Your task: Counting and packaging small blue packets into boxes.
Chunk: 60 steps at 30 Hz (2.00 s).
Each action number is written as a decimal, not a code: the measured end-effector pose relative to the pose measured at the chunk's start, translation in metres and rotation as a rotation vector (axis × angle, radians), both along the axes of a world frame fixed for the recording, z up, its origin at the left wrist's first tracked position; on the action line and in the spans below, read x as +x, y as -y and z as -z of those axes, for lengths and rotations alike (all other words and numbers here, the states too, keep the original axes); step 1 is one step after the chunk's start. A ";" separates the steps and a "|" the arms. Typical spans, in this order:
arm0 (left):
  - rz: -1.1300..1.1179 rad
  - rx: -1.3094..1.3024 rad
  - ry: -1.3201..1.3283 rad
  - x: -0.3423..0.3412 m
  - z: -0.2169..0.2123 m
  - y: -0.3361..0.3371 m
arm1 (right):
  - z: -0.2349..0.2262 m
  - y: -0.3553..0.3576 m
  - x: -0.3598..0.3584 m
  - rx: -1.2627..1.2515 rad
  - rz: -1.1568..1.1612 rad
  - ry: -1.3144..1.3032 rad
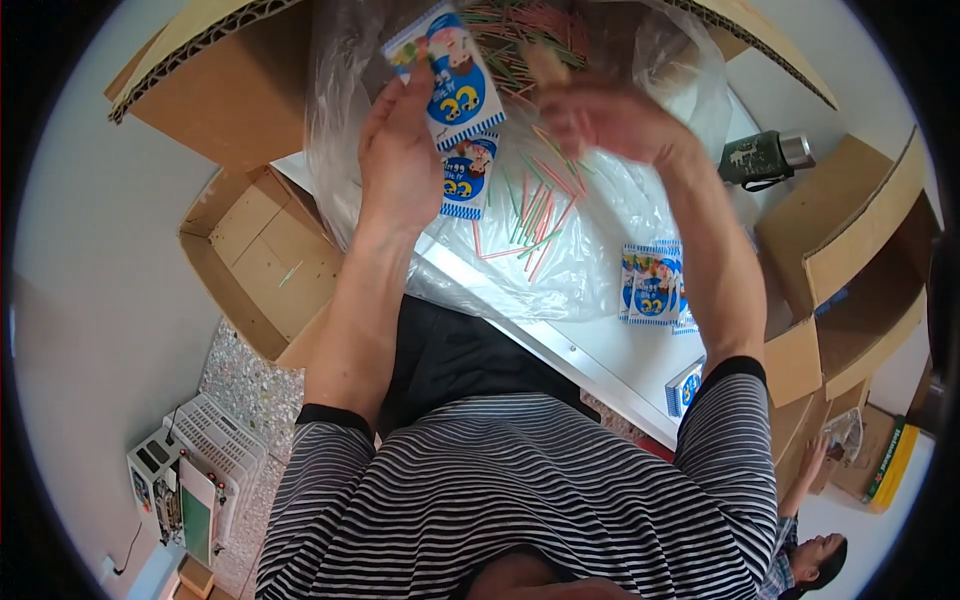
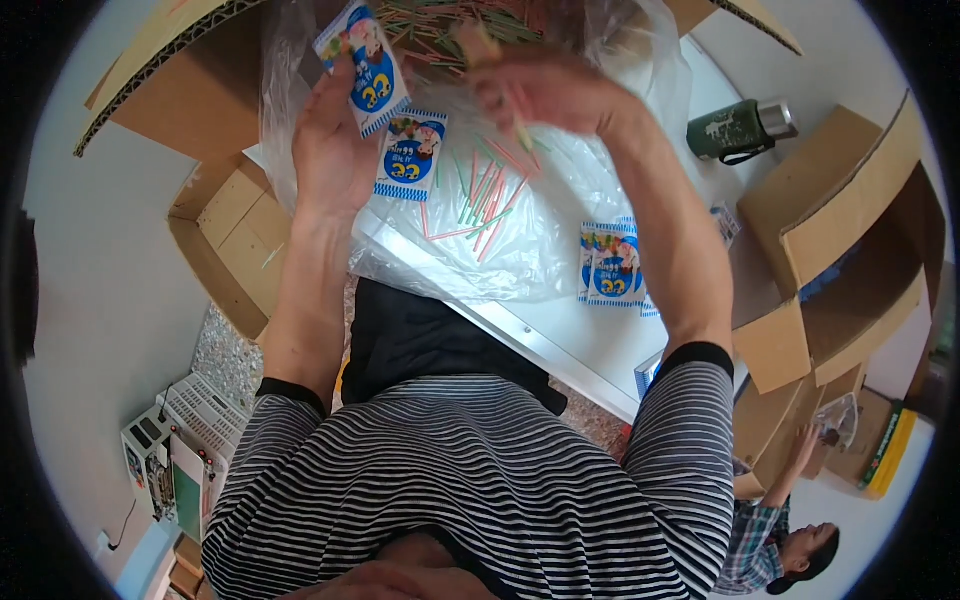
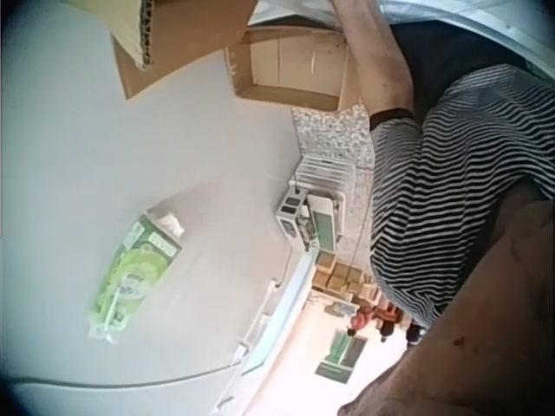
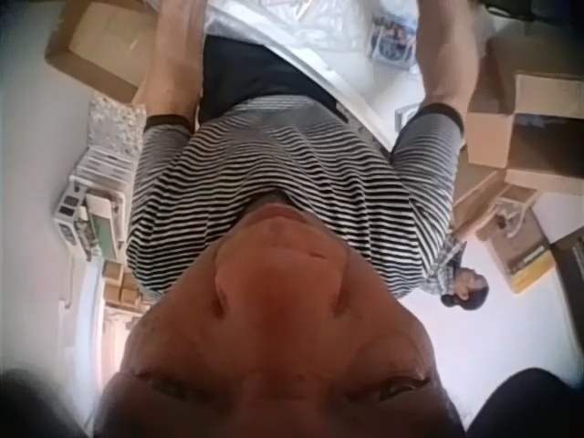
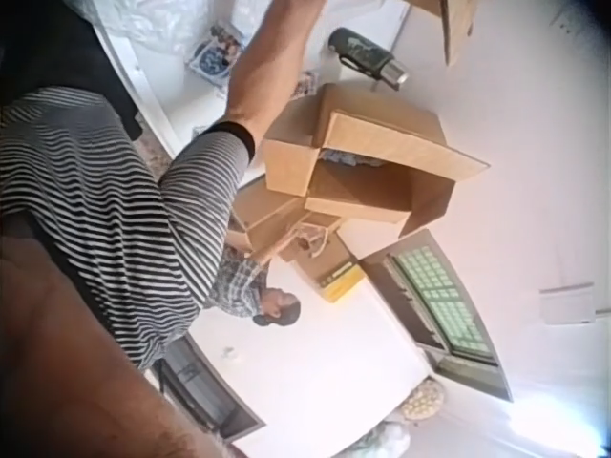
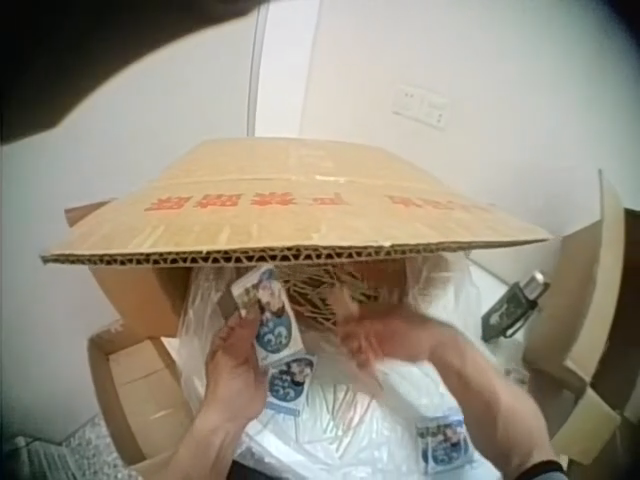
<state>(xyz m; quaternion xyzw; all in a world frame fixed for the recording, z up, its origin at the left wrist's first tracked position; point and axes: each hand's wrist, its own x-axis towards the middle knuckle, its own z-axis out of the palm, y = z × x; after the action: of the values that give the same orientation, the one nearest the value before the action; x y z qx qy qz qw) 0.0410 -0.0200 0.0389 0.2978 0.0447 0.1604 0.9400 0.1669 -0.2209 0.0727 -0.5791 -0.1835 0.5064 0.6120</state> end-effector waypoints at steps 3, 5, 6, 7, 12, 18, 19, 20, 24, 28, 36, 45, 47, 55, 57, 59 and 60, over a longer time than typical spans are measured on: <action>0.115 0.162 -0.013 0.009 -0.002 0.009 | 0.012 0.008 -0.057 0.076 -0.086 -0.325; 0.242 0.372 -0.075 0.013 0.000 0.025 | 0.025 0.006 -0.080 0.150 -0.084 -0.450; 0.253 0.375 -0.071 0.016 0.006 0.029 | 0.034 0.007 -0.084 0.155 -0.073 -0.447; 0.430 0.432 -0.120 0.018 0.011 0.034 | 0.041 0.007 -0.086 0.187 -0.018 -0.490; 0.665 0.762 -0.260 0.021 0.023 0.056 | 0.079 0.018 -0.084 0.358 0.046 -0.689; 0.082 0.430 -0.191 0.014 0.015 0.035 | 0.067 0.017 -0.079 0.311 0.304 -0.331; 0.079 0.432 -0.194 0.009 0.012 0.026 | 0.063 0.018 -0.080 0.320 0.406 -0.178; 0.033 0.318 -0.194 0.000 0.008 0.017 | 0.060 0.016 -0.080 0.321 0.403 -0.181; -0.064 0.171 -0.249 -0.018 0.019 0.007 | 0.084 0.011 -0.085 0.241 0.618 0.336; -0.062 0.115 -0.226 -0.027 0.022 0.011 | 0.083 0.015 -0.103 -0.002 0.471 0.557; -0.033 0.220 -0.174 -0.023 0.021 0.019 | 0.097 0.018 -0.097 0.087 0.439 0.675; 0.090 0.256 -0.284 -0.025 0.024 0.027 | 0.096 0.021 -0.101 0.113 0.468 0.661; 0.084 0.309 -0.278 -0.026 0.027 0.027 | 0.096 0.020 -0.101 0.145 0.491 0.646; 0.238 1.134 -0.240 -0.036 0.029 0.019 | 0.089 0.036 -0.079 0.582 0.770 0.043; 0.282 1.138 -0.236 -0.038 0.026 0.022 | 0.069 0.041 -0.083 0.615 0.797 0.022; 0.333 1.137 -0.228 -0.040 0.019 0.027 | 0.054 0.047 -0.086 0.644 0.830 0.004; 0.407 1.112 -0.217 -0.041 0.012 0.031 | 0.050 0.048 -0.087 0.716 0.801 0.046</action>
<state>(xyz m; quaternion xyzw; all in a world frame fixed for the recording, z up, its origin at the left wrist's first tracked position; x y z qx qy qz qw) -0.0004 -0.0513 0.0265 0.7622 -0.0079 -0.0546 0.6449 0.0803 -0.2693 0.0230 -0.3698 -0.1227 0.1265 0.9122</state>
